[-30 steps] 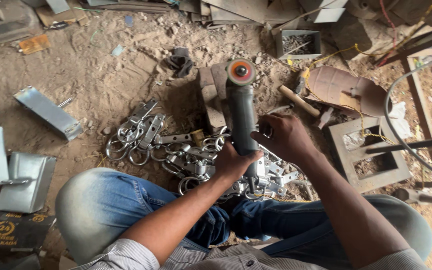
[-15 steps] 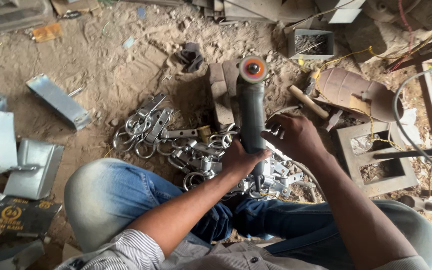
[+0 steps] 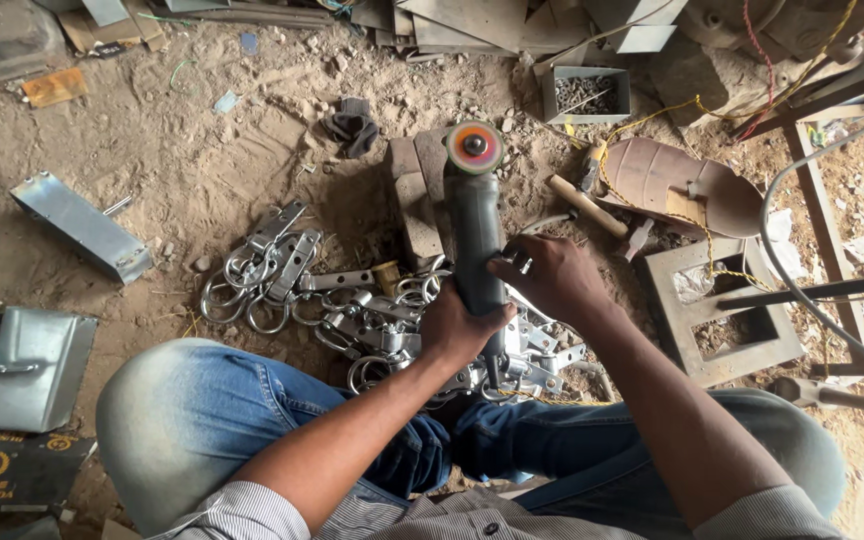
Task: The person uses an angle grinder to smooth the edges of several small metal link components, picking them up from a pile and placing them back after grinding.
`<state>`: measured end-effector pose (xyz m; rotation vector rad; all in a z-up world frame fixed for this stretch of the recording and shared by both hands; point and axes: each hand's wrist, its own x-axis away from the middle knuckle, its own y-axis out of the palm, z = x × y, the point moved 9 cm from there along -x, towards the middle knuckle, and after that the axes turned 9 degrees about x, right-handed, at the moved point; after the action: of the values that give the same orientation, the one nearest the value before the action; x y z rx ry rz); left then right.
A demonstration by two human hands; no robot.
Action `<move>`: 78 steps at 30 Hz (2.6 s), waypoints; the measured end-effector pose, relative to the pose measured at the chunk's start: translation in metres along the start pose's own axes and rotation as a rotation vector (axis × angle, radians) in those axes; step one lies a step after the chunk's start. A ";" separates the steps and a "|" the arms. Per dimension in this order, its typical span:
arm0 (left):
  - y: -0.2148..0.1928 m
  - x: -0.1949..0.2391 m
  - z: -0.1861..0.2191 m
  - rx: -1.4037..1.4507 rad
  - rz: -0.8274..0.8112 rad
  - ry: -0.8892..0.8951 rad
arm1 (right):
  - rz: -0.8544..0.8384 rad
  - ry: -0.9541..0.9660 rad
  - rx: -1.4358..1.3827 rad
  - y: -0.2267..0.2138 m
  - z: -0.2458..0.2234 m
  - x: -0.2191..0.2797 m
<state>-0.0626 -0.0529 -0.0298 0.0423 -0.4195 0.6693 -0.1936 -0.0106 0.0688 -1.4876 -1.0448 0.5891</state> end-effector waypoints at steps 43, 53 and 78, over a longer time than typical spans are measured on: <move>0.025 0.024 0.055 0.337 -0.259 0.233 | 0.229 0.135 -1.476 0.011 0.019 0.025; 0.019 0.043 0.063 0.694 -0.646 0.103 | -0.173 0.041 -1.755 0.036 0.002 0.018; 0.027 0.030 0.039 0.765 -0.516 0.035 | -0.012 -0.068 -1.281 0.022 0.006 0.024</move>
<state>-0.0720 -0.0204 0.0148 0.8362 -0.0864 0.2851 -0.1815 0.0151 0.0516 -2.5384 -1.5952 -0.1447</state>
